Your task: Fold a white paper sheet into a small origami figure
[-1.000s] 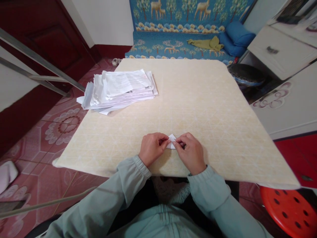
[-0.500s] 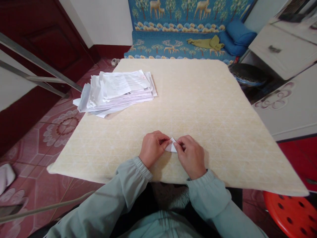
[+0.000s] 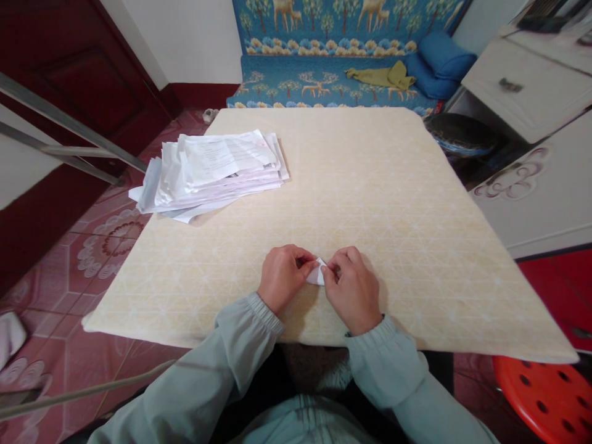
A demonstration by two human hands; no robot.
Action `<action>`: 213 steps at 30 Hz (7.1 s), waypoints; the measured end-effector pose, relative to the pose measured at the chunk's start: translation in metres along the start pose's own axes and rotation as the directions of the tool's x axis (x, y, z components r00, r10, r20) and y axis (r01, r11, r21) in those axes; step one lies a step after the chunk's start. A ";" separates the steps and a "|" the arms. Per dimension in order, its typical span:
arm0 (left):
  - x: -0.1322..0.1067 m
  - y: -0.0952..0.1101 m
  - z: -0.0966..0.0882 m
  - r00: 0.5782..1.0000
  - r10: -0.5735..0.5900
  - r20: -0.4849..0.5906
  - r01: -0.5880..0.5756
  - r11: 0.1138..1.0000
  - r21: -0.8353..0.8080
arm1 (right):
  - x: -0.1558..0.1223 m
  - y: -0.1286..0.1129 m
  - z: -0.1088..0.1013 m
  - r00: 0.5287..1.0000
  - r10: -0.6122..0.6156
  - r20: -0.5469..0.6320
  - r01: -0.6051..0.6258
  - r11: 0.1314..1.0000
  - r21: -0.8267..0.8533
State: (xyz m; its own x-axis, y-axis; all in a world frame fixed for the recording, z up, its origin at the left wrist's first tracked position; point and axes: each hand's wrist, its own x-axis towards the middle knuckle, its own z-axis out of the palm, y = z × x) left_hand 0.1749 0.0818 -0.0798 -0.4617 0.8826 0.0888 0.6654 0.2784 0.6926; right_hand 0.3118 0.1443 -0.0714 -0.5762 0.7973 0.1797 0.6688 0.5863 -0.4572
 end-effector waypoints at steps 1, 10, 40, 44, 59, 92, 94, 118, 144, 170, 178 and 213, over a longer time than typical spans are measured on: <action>0.000 0.000 0.000 1.000 -0.003 0.000 0.003 1.000 0.002 | 0.000 0.000 0.000 1.000 -0.003 -0.005 0.003 1.000 -0.002; -0.001 0.005 0.001 1.000 0.001 -0.020 0.001 0.997 0.081 | 0.002 -0.001 0.000 1.000 0.013 0.004 -0.013 1.000 -0.027; -0.012 0.006 0.002 0.990 0.056 -0.126 -0.030 0.979 0.201 | 0.019 0.003 -0.004 0.996 -0.063 0.068 0.067 0.996 -0.060; -0.015 0.006 -0.009 0.990 0.144 -0.001 -0.143 0.979 -0.144 | 0.001 0.000 -0.018 0.983 -0.170 -0.070 0.176 0.981 0.085; -0.086 0.055 -0.052 0.980 0.183 -0.080 -0.198 0.845 -0.497 | -0.063 -0.024 -0.074 0.981 -0.149 -0.125 0.194 0.793 0.577; -0.118 0.063 -0.063 0.972 -0.030 0.232 0.134 0.883 -0.449 | -0.084 -0.016 -0.079 0.971 -0.147 -0.186 0.229 0.790 0.569; -0.120 0.063 -0.064 0.975 -0.031 0.219 0.130 0.883 -0.450 | -0.085 -0.016 -0.079 0.970 -0.154 -0.190 0.236 0.786 0.571; -0.120 0.067 -0.055 0.967 -0.002 0.254 0.125 0.873 -0.472 | -0.083 -0.031 -0.077 0.984 -0.160 -0.078 0.172 0.741 0.649; -0.143 0.062 -0.017 0.955 -0.279 -0.101 0.129 0.697 -0.705 | -0.109 -0.040 -0.054 1.000 0.031 0.002 -0.019 0.562 0.827; -0.127 0.063 -0.027 0.558 -0.225 0.799 0.541 -0.631 -0.556 | -0.091 -0.026 -0.051 0.983 0.013 0.181 -0.174 0.339 0.925; -0.136 0.065 -0.024 0.521 0.019 0.854 0.501 -0.816 -0.288 | -0.085 -0.027 -0.053 0.997 -0.023 0.071 -0.055 0.409 0.911; -0.135 0.070 -0.015 0.824 -0.416 0.385 0.450 0.067 -0.891 | -0.096 -0.009 -0.045 0.926 -0.028 0.376 -0.356 0.257 0.898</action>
State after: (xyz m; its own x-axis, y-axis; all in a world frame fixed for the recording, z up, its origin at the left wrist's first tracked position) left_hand 0.2748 -0.0236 -0.0324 -0.4314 0.7573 -0.4903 -0.6856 0.0780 0.7238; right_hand 0.3818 0.0687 -0.0454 -0.7291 0.6682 -0.1478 -0.0449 -0.2622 -0.9640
